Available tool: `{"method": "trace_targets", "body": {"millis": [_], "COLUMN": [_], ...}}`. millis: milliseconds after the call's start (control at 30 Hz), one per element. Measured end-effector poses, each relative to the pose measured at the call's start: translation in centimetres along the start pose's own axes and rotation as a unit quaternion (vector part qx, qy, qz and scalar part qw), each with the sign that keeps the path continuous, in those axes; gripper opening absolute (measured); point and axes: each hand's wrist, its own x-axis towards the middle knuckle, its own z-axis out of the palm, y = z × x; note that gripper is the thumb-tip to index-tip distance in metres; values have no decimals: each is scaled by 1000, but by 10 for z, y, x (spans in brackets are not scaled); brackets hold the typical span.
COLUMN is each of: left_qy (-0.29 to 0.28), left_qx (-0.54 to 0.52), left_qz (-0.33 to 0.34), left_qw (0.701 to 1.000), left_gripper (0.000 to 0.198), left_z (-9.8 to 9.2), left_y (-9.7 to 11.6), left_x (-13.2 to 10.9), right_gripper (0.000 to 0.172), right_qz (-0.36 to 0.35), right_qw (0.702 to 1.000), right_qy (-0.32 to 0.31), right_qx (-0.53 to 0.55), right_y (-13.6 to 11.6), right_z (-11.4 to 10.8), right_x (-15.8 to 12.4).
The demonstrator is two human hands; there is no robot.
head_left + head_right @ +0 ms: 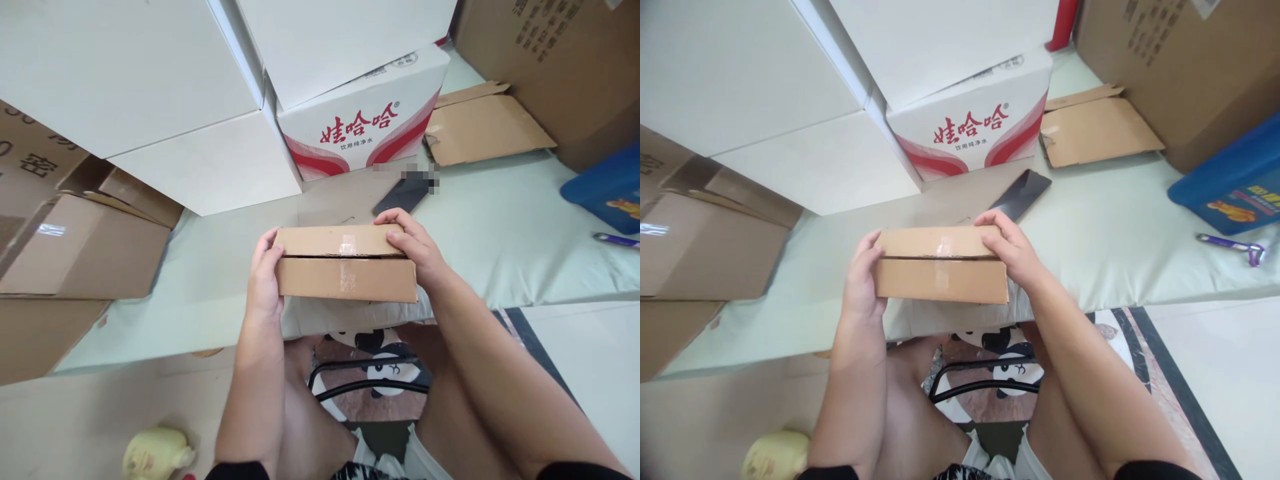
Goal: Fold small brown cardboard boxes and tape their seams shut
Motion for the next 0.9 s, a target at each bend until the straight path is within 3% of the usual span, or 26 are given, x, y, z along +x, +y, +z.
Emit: {"method": "trace_targets", "body": {"millis": [900], "left_qy": [-19], "left_qx": [-5], "left_qz": [15], "left_qw": [1000], "left_gripper": [40], "left_z": [-5], "left_y": [-3], "left_x": [4], "right_gripper": [31], "right_qz": [0], "right_qw": [1000], "right_qy": [3], "right_qx": [11], "right_y": [4], "right_z": [-2], "right_x": [0]}}
